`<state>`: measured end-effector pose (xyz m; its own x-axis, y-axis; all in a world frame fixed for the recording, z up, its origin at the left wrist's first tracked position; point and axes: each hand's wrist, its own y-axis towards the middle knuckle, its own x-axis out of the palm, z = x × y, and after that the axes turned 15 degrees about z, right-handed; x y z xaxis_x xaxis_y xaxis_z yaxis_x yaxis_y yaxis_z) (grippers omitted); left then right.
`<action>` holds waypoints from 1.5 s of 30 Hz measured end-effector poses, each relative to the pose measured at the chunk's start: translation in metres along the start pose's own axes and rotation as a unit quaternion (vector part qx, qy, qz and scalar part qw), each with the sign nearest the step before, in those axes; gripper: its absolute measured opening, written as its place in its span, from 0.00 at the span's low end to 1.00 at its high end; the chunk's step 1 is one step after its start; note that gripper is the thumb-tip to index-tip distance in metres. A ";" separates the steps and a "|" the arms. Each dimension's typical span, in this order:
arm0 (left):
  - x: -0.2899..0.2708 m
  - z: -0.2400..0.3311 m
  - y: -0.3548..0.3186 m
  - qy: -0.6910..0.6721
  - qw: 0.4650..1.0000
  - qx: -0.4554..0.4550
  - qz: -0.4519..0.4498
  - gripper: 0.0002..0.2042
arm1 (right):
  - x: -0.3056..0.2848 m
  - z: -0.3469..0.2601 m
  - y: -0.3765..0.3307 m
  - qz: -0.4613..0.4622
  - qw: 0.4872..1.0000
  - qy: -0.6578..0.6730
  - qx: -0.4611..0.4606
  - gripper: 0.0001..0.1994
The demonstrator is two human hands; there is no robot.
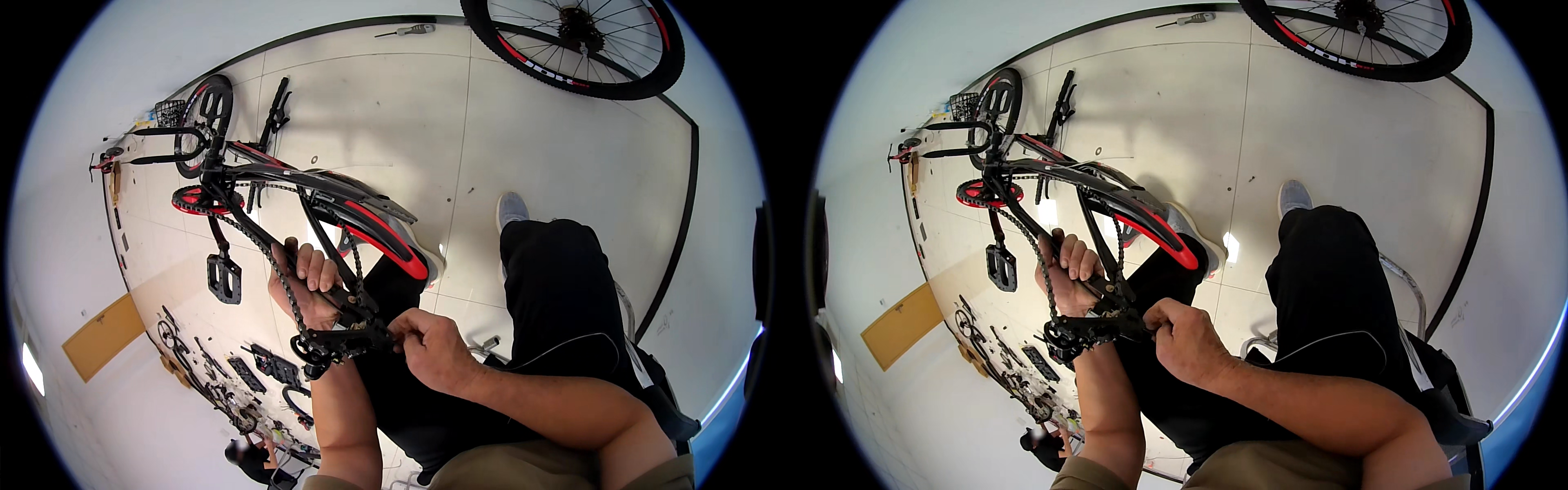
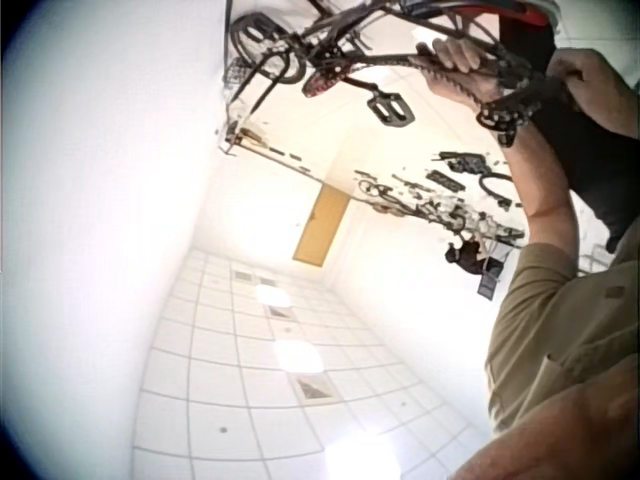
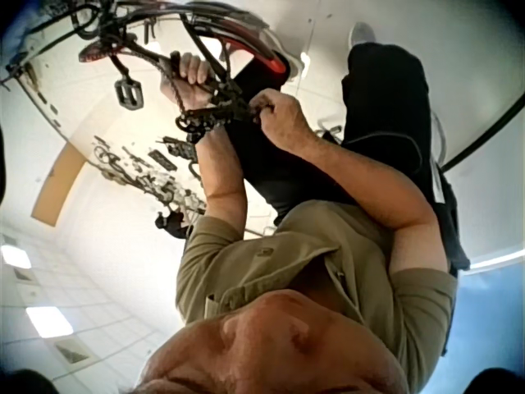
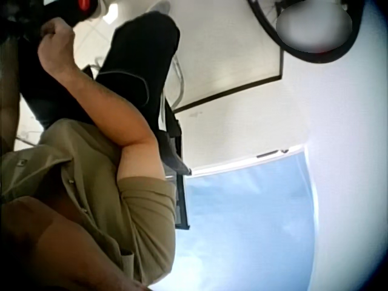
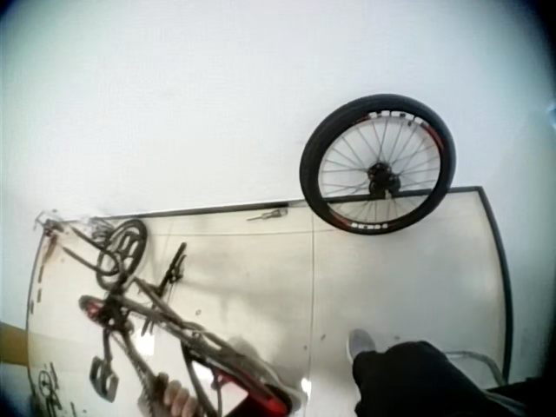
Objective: The person installs the rear wheel onto a bicycle frame, aligns the cassette, and threads the chain through the derailleur. The person repeatedly removes and reattaches the wheel to adjust chain tension and alignment, then rotates the pedals to test chain movement.
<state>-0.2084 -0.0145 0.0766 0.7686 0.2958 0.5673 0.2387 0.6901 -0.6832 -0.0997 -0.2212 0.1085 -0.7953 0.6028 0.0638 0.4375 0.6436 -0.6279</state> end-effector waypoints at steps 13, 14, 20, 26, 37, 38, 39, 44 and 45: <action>0.009 0.001 -0.002 0.011 0.999 -0.008 0.043 0.12 | 0.018 -0.034 0.086 -0.062 0.935 0.129 0.323 0.14; 0.012 -0.001 -0.002 0.016 0.998 -0.005 0.053 0.12 | 0.021 -0.034 0.092 -0.080 0.934 0.127 0.324 0.13; 0.012 -0.002 0.000 0.021 0.998 0.000 0.061 0.14 | 0.031 -0.028 0.085 -0.035 0.954 0.114 0.275 0.08; 0.009 -0.002 -0.001 0.027 0.998 0.011 0.052 0.14 | 0.006 -0.041 0.058 -0.019 0.978 0.016 0.208 0.07; 0.006 -0.006 0.000 0.008 0.999 -0.003 0.039 0.11 | 0.011 -0.017 0.061 0.034 0.940 0.036 0.339 0.10; 0.008 -0.006 0.000 0.009 0.999 -0.003 0.038 0.12 | 0.010 -0.016 0.060 0.035 0.945 0.028 0.325 0.11; 0.010 -0.006 0.000 0.010 0.999 -0.004 0.035 0.13 | 0.010 -0.014 0.058 0.039 0.945 0.032 0.324 0.11; 0.009 -0.007 0.002 -0.003 1.000 -0.002 0.016 0.10 | 0.007 0.000 0.054 0.013 0.932 0.070 0.354 0.08; 0.009 -0.007 0.003 -0.003 1.000 -0.002 0.017 0.10 | 0.007 0.001 0.053 -0.002 0.936 0.057 0.347 0.08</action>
<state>-0.1968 -0.0151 0.0763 0.7726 0.3234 0.5464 0.2151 0.6765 -0.7044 -0.0825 -0.1831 0.0744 -0.7291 0.6731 0.1243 0.0255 0.2082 -0.9778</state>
